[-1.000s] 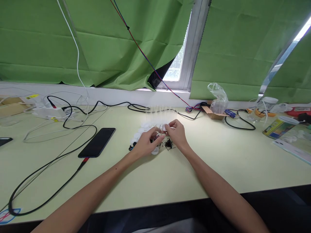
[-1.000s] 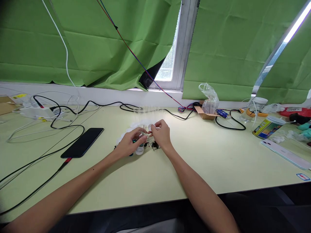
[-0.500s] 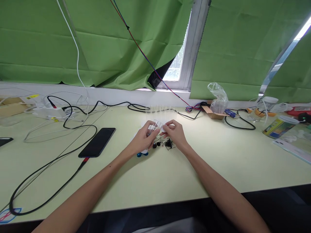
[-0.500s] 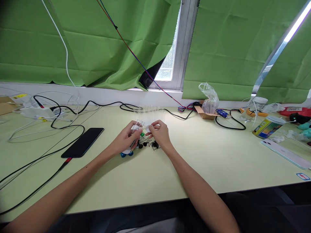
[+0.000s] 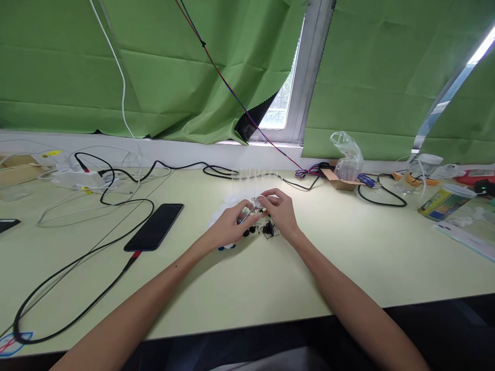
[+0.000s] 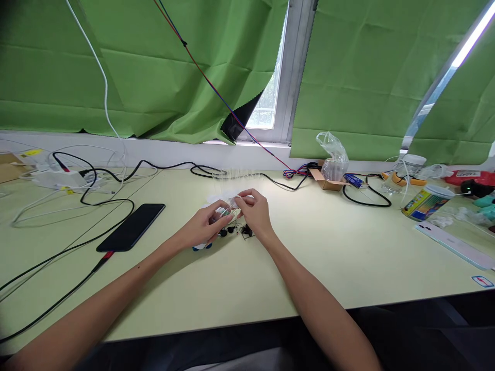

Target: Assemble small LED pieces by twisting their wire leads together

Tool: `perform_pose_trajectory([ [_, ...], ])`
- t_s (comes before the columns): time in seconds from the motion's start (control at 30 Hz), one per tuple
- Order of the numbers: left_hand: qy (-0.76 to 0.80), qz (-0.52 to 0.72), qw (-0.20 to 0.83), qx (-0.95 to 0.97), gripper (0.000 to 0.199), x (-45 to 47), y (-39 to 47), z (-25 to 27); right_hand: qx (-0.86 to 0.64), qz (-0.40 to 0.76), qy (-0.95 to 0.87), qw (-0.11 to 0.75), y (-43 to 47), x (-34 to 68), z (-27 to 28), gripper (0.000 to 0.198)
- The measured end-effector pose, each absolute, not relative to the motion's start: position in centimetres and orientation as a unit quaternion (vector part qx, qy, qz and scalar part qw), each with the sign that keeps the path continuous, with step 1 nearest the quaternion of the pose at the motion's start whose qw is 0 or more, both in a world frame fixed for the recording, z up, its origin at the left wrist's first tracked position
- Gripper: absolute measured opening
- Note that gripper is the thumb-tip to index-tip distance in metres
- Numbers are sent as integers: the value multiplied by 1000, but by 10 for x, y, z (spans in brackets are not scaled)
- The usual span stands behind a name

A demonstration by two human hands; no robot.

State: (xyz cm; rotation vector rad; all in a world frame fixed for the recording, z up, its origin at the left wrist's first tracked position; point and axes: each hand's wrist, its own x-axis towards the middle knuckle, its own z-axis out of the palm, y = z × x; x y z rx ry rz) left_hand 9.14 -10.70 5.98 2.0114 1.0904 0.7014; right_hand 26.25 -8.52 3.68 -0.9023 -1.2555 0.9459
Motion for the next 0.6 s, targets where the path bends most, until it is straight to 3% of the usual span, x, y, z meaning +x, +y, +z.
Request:
perform_pose_trajectory([
  [0.6, 436, 300, 357, 770, 32, 92, -107, 60, -333, 393, -597, 615, -90, 261, 44, 25],
])
